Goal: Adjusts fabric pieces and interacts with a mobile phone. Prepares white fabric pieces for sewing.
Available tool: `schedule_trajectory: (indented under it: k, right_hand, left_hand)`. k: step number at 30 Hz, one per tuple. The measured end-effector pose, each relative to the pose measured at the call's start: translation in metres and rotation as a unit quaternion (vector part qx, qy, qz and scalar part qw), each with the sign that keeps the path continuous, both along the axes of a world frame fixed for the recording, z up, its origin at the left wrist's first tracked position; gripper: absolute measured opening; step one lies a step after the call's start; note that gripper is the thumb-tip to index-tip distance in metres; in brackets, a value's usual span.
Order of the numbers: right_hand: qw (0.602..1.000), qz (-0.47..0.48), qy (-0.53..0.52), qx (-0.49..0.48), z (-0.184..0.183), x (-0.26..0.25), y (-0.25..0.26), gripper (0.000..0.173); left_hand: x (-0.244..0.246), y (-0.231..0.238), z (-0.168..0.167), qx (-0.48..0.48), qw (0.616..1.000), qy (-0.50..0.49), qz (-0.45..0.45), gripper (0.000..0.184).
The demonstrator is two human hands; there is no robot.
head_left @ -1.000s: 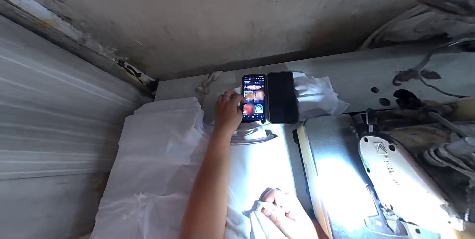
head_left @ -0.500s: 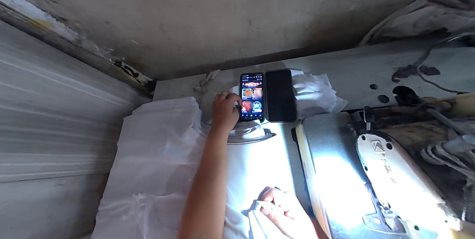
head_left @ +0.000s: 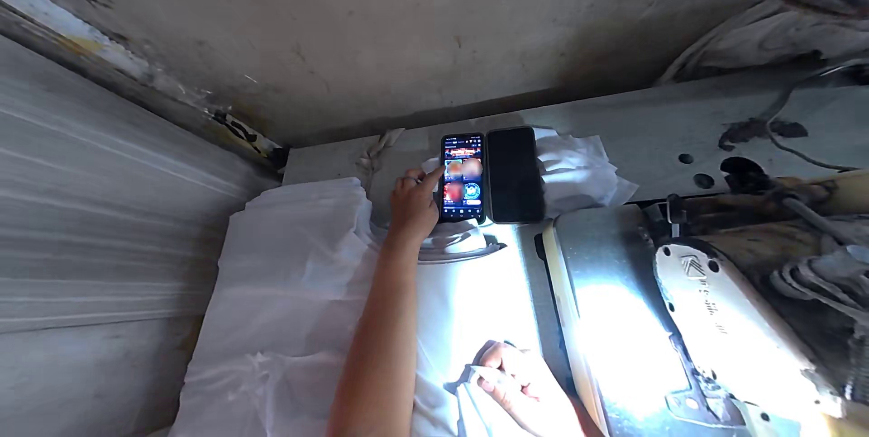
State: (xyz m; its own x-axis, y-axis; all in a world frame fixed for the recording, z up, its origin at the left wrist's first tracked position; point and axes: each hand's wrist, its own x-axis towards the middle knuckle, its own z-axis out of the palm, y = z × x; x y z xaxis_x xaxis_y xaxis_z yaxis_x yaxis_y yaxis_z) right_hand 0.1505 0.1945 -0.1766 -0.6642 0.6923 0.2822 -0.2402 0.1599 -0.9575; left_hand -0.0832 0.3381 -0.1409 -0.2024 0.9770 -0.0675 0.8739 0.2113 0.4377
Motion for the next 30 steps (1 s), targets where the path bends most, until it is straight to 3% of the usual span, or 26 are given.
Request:
schedule_trajectory:
  k: [5,9,15,20,26,30]
  right_hand:
    - [0.998,-0.037,0.052,0.001,-0.028,-0.003,-0.010,0.028]
    - [0.998,-0.041,0.049,-0.004,-0.024,-0.003,-0.010,0.028]
    - [0.999,-0.024,0.044,0.006,-0.021,-0.002,-0.006,0.030]
    - [1.000,0.011,0.004,0.000,0.000,0.001,0.001,0.032]
    - [0.998,-0.027,0.052,0.002,-0.027,-0.002,-0.008,0.026]
    - [0.998,-0.036,0.060,-0.002,-0.029,-0.003,-0.011,0.024]
  left_hand:
    - [-0.002,0.001,-0.004,0.039,0.999,-0.010,0.015,0.063]
    - [-0.003,0.001,-0.004,0.058,0.998,-0.017,0.009,0.059]
    - [-0.003,0.000,-0.001,0.068,0.996,-0.038,-0.049,0.036]
    - [0.000,-0.001,-0.001,0.033,0.998,-0.011,-0.057,0.049]
    - [0.000,0.001,-0.006,0.016,0.999,0.009,-0.034,0.067]
    - [0.000,0.001,-0.005,0.031,0.999,0.002,-0.025,0.069]
